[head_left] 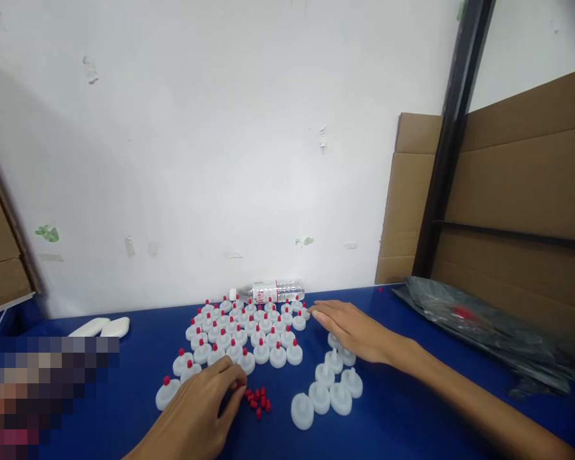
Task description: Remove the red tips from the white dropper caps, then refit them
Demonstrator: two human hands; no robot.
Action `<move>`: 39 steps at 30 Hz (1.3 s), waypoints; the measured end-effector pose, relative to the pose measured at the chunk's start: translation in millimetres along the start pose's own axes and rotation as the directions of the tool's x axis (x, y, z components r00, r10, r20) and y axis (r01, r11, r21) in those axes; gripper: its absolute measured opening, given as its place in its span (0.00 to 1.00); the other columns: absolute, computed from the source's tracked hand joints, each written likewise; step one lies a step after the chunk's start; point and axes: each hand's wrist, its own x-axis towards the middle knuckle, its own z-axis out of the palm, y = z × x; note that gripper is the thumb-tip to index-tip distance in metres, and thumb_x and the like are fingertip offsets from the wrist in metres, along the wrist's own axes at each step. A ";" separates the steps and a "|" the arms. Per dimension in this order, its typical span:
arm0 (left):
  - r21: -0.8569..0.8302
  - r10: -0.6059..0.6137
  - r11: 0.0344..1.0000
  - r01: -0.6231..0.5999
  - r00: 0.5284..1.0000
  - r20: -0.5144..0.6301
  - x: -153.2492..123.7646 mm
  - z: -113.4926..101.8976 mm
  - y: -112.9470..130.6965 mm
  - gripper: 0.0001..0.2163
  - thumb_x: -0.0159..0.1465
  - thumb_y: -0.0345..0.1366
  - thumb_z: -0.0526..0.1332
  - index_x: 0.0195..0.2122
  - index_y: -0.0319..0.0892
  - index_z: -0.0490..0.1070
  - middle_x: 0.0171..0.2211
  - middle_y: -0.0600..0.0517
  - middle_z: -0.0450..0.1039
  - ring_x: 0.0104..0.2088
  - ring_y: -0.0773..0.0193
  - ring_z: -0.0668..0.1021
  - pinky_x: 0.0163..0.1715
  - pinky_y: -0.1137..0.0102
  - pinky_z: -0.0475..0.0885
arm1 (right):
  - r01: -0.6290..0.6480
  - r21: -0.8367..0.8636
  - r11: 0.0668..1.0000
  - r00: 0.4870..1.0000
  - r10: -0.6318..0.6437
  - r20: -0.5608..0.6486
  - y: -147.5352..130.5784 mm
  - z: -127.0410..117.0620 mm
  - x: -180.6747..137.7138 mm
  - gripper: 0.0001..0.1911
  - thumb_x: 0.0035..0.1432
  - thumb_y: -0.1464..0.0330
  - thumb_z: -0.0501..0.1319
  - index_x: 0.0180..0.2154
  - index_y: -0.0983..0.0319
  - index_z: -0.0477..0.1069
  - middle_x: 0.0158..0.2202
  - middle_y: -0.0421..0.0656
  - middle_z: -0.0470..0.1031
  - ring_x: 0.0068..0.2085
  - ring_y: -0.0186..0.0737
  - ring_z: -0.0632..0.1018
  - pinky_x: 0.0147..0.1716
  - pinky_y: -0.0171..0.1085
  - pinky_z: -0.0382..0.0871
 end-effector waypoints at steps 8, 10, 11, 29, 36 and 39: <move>0.008 0.010 1.000 -0.010 1.000 0.005 -1.9 -7.3 8.4 0.18 0.75 0.39 0.45 0.38 0.47 0.74 0.39 0.49 0.77 0.41 0.55 0.79 0.42 0.63 0.70 | 0.030 0.009 1.000 0.999 -0.030 0.038 9.4 14.0 37.0 0.37 0.75 0.48 0.37 0.45 0.62 0.78 0.46 0.51 0.81 0.46 0.52 0.81 0.50 0.46 0.69; 0.021 0.016 1.000 -0.016 1.000 -0.006 -1.6 -7.9 7.7 0.18 0.75 0.38 0.44 0.38 0.46 0.73 0.39 0.49 0.77 0.41 0.55 0.80 0.41 0.64 0.70 | 0.016 -0.002 1.000 1.000 -0.016 -0.024 6.0 9.8 36.2 0.37 0.76 0.49 0.37 0.39 0.62 0.77 0.35 0.49 0.81 0.37 0.49 0.80 0.43 0.45 0.69; 0.028 0.019 0.999 -0.019 1.000 -0.021 -1.4 -8.2 7.0 0.18 0.75 0.37 0.44 0.38 0.46 0.74 0.39 0.49 0.78 0.40 0.55 0.80 0.41 0.64 0.70 | 0.012 -0.009 1.000 0.998 -0.013 -0.065 2.4 5.7 34.6 0.36 0.76 0.49 0.37 0.38 0.62 0.77 0.34 0.49 0.80 0.36 0.48 0.79 0.43 0.45 0.69; -0.038 0.327 0.940 -0.340 0.925 -0.191 -14.4 -23.3 11.6 0.14 0.76 0.45 0.48 0.41 0.49 0.70 0.36 0.54 0.76 0.33 0.62 0.78 0.31 0.69 0.67 | 0.553 0.118 0.824 0.830 -0.558 0.003 -113.5 9.1 11.0 0.14 0.67 0.60 0.66 0.46 0.60 0.67 0.40 0.42 0.79 0.40 0.38 0.78 0.43 0.34 0.69; -0.267 0.203 0.942 -0.204 0.979 -0.030 -25.3 -38.6 26.6 0.25 0.76 0.54 0.39 0.33 0.48 0.69 0.33 0.53 0.75 0.35 0.61 0.76 0.41 0.69 0.71 | 0.632 0.145 0.761 0.758 -0.646 0.090 -113.2 -2.6 7.5 0.03 0.71 0.70 0.57 0.41 0.59 0.68 0.36 0.40 0.78 0.38 0.36 0.76 0.42 0.34 0.68; -0.328 0.103 0.938 -0.113 0.993 -0.049 -22.6 -45.2 19.5 0.27 0.76 0.54 0.39 0.26 0.46 0.62 0.25 0.55 0.69 0.28 0.63 0.72 0.33 0.71 0.69 | 0.639 -0.001 0.769 0.766 -0.637 0.086 -103.5 -14.0 11.6 0.10 0.66 0.79 0.54 0.39 0.60 0.69 0.36 0.43 0.77 0.42 0.39 0.75 0.45 0.37 0.67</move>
